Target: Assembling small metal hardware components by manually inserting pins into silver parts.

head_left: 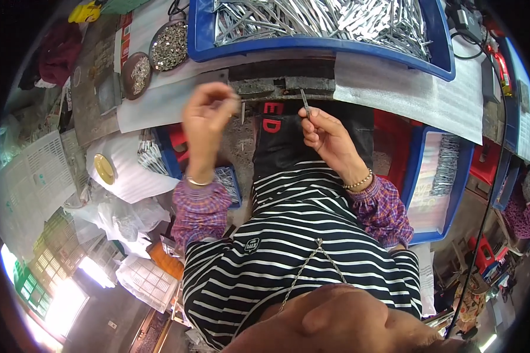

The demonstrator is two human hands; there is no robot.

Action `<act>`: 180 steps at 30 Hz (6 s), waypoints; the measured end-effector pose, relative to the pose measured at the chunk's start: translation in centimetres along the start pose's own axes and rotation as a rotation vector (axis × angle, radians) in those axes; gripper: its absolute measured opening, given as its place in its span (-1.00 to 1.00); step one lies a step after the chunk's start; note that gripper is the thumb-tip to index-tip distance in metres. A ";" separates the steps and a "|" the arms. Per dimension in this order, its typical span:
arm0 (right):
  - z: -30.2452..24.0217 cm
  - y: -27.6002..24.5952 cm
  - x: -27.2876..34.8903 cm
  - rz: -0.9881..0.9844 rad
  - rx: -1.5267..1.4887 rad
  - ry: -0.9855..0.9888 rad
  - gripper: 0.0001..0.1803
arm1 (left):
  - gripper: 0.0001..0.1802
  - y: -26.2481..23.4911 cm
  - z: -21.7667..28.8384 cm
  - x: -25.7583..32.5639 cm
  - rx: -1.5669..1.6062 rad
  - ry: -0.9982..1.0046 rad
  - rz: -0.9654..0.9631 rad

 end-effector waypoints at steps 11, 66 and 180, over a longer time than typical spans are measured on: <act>-1.4 -1.0 0.4 0.192 0.336 -0.254 -0.76 | -0.80 8.7 -1.8 1.5 0.079 -0.022 -0.185; -1.8 -0.5 0.8 0.132 0.404 -0.135 -0.84 | -0.94 9.4 -3.9 2.3 0.203 -0.224 -0.310; -4.2 3.9 -0.4 0.010 0.673 -0.585 -0.78 | -0.84 8.6 -3.8 3.1 0.467 -0.269 -0.217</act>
Point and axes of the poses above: each hand's wrist, its own x-axis away from the middle knuckle, its own y-axis out of the palm, z = x × y, the point moved 7 cm from there along -x, towards the middle knuckle, and after that the axes turned 10 degrees about -x, right-handed, at the moved point
